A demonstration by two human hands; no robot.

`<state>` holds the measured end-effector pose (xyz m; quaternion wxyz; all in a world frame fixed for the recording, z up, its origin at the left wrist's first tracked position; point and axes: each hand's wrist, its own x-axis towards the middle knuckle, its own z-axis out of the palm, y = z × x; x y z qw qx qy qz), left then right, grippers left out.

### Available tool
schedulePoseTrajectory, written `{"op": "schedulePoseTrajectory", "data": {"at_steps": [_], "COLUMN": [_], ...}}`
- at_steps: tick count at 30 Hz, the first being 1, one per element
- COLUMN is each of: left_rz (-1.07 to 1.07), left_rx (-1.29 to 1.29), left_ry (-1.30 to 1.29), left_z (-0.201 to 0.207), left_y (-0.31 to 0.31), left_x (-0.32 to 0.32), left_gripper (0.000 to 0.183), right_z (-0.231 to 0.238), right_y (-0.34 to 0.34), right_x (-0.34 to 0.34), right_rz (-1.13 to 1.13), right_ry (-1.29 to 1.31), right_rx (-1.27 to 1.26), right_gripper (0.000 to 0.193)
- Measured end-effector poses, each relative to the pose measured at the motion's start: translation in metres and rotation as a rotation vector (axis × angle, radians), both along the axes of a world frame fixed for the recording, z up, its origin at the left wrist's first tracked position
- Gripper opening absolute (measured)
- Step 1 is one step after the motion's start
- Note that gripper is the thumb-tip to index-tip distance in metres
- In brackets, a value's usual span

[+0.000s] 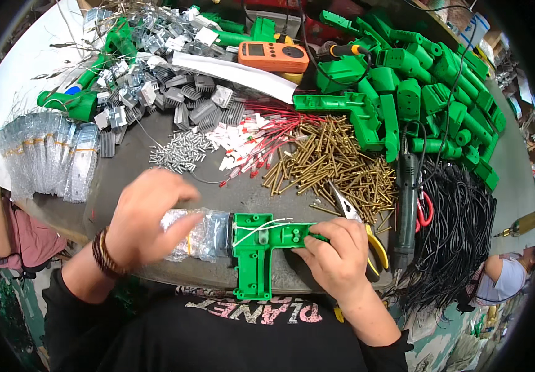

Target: Assembling and soldering electronic components within a green plastic toy gun housing at a workbench.

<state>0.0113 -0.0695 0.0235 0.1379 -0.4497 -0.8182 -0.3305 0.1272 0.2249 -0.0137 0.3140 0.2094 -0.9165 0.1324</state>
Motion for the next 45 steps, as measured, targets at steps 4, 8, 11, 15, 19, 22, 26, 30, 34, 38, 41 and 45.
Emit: {"op": "schedulePoseTrajectory", "data": {"at_steps": [4, 8, 11, 15, 19, 22, 26, 30, 34, 38, 41, 45], "left_rz": [0.058, 0.175, 0.404, 0.554, 0.085, -0.176, -0.316, -0.443, -0.286, -0.331, -0.306, -0.309], "left_rx": [-0.133, -0.215, -0.132, -0.444, -0.029, 0.429, 0.688, 0.818, 0.646, 0.815, 0.897, 0.889], "left_ry": [-0.060, 0.048, 0.502, 0.573, -0.163, -0.894, -1.191, -1.217, -1.066, -1.112, -1.140, -1.182], "left_z": [-0.007, -0.013, 0.000, 0.013, 0.043, 0.057, 0.042, 0.022, 0.027, 0.034, 0.028, 0.027], "left_y": [0.035, 0.064, 0.072, 0.050, 0.057, 0.060, 0.085, 0.090, 0.075, 0.070, 0.069, 0.059], "left_x": [-0.047, -0.083, -0.117, -0.147, -0.120, -0.076, -0.016, 0.035, 0.034, 0.040, 0.047, 0.055], "left_gripper": [0.019, 0.022, 0.022, 0.012, 0.009, 0.014, 0.018, 0.027, 0.040, 0.033, 0.023, 0.024], "right_z": [0.002, 0.004, 0.000, 0.004, 0.027, 0.064, 0.079, 0.078, 0.082, 0.086, 0.087, 0.078], "right_y": [0.001, 0.003, 0.003, -0.004, 0.008, 0.005, -0.018, -0.034, -0.021, -0.025, -0.025, -0.030], "right_x": [-0.001, 0.005, 0.006, 0.004, 0.003, -0.001, -0.031, -0.030, -0.019, -0.014, -0.010, -0.004], "right_rz": [-0.002, 0.005, 0.012, 0.064, 0.019, 0.054, 0.127, 0.204, 0.174, 0.169, 0.165, 0.181], "right_ry": [0.000, -0.032, -0.056, -0.053, -0.020, -0.052, -0.141, -0.197, -0.240, -0.194, -0.194, -0.185], "right_rx": [-0.014, -0.034, -0.053, -0.071, -0.149, -0.343, -0.690, -0.954, -0.754, -0.549, -0.534, -0.706], "right_gripper": [0.034, 0.030, 0.028, 0.026, 0.026, 0.027, 0.053, 0.039, 0.029, 0.028, 0.026, 0.020]}}
